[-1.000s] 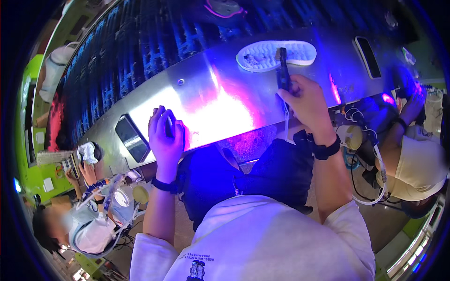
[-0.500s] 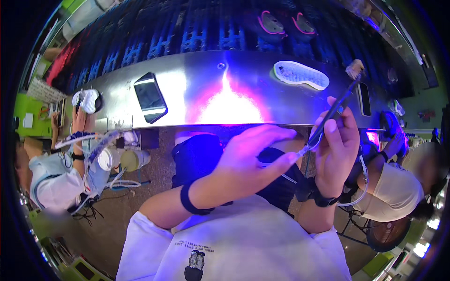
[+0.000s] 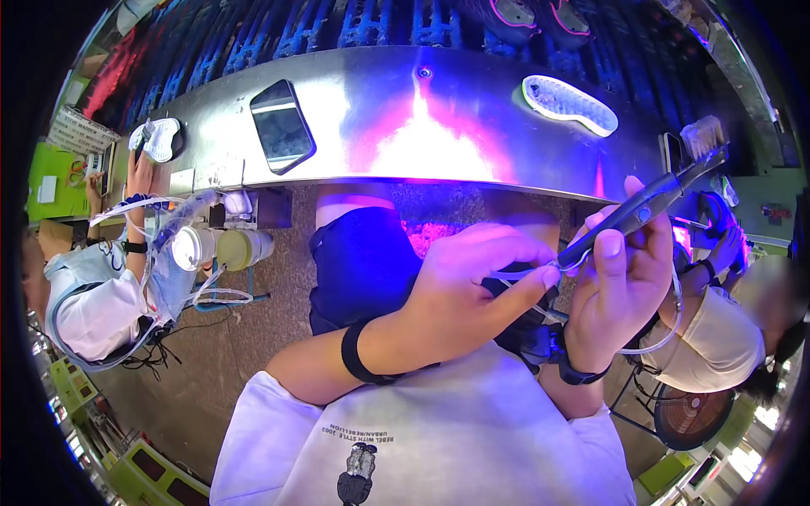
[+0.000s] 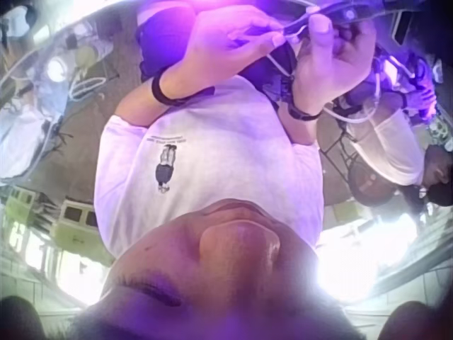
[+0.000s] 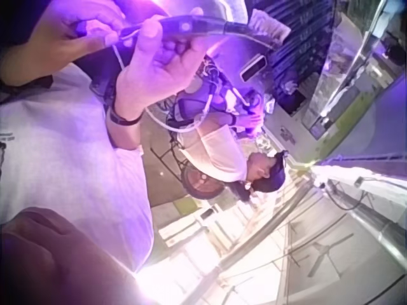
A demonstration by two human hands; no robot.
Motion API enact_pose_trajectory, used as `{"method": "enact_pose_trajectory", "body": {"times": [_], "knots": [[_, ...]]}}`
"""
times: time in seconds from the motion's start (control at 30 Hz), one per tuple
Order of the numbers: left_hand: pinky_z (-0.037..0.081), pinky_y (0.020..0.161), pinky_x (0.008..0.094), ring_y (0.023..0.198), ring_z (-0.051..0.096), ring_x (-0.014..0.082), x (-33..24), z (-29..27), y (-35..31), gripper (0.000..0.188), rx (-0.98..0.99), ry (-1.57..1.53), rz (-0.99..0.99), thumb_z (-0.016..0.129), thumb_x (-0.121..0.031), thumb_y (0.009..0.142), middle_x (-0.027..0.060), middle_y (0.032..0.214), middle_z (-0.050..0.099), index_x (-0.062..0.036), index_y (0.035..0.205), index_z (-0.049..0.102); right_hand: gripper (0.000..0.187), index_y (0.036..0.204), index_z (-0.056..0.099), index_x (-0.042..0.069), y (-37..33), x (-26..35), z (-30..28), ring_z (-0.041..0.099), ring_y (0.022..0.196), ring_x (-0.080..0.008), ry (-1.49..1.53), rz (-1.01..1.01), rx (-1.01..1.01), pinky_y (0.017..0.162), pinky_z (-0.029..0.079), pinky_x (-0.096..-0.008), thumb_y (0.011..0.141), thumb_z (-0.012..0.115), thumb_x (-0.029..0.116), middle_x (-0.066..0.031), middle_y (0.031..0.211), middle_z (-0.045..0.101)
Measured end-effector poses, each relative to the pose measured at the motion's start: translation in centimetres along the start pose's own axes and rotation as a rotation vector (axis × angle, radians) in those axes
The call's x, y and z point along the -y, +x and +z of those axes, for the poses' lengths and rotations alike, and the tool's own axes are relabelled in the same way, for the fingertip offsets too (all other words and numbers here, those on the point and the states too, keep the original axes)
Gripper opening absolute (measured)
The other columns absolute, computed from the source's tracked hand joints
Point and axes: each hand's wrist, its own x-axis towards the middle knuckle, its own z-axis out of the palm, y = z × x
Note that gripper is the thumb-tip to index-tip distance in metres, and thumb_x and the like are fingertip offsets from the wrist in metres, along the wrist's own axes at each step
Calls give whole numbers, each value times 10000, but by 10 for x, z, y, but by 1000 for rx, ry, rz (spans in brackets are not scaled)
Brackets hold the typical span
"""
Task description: Applying adhesive or coating to shoe components on an assembly line.
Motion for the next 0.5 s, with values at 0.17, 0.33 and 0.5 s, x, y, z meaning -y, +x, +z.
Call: {"method": "enact_pose_trajectory", "body": {"times": [0.17,0.33,0.5], "knots": [[549,785,313,873,722,209,4,1,-6,170,-24,8,19,783,-107,920,126,941,749,14,1038,762,566,1439,469,-95,-6,0,1,650,894,-161,2,1,-9,811,539,-268,973,721,106,-112,1022,667],[546,766,305,847,710,200,4,3,-7,178,-14,-20,17,770,-121,936,129,919,748,19,1044,755,563,1435,480,-97,-7,2,0,661,888,-159,-25,-2,-14,811,538,-262,970,725,106,-115,1017,684],[540,792,296,862,700,164,-4,-1,-4,186,108,-196,-174,721,-147,987,101,935,757,16,1070,754,552,1418,506,-98,-7,0,-2,677,846,-127,-47,18,-22,759,531,-218,964,737,115,-113,984,716]]}}
